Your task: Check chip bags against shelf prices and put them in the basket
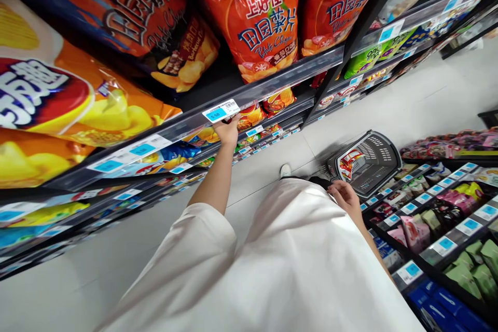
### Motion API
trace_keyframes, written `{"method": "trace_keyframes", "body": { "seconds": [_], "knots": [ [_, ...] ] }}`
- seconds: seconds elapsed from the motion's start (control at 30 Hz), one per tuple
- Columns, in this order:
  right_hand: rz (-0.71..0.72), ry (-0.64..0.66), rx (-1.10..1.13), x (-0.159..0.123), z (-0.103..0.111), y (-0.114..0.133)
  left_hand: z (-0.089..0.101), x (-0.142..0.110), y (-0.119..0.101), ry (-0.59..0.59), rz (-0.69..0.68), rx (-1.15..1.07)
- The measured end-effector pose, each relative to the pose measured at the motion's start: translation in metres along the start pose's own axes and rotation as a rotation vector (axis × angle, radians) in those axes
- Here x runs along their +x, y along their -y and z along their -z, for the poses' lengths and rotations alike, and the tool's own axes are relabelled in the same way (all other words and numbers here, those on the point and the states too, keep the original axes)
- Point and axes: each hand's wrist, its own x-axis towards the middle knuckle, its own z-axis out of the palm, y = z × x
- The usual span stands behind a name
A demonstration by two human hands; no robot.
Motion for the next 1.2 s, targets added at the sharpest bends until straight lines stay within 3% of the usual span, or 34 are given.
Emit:
{"method": "trace_keyframes", "body": {
  "seconds": [0.47, 0.57, 0.7, 0.8, 0.9, 1.07, 1.2],
  "knots": [
    [-0.022, 0.004, 0.025, 0.000, 0.000, 0.002, 0.024, -0.047, -0.011, -0.064, -0.061, -0.045],
    [-0.034, 0.005, 0.024, 0.002, 0.002, 0.001, 0.027, -0.069, -0.012, -0.100, -0.056, -0.019],
    [-0.038, -0.005, 0.050, 0.003, 0.008, -0.001, 0.020, -0.119, -0.019, -0.150, 0.008, 0.043],
    [-0.039, -0.035, 0.063, 0.002, 0.019, -0.003, 0.000, -0.154, -0.029, -0.040, 0.052, 0.072],
    [-0.055, -0.088, 0.088, 0.001, 0.037, -0.008, -0.035, -0.171, -0.041, 0.058, 0.033, 0.074],
    [-0.067, -0.203, 0.150, 0.005, 0.083, -0.019, -0.117, -0.158, -0.064, 0.149, 0.015, 0.029],
    [-0.088, -0.270, 0.219, 0.017, 0.123, -0.026, -0.176, -0.135, -0.082, 0.102, -0.001, -0.007]
  ]
}}
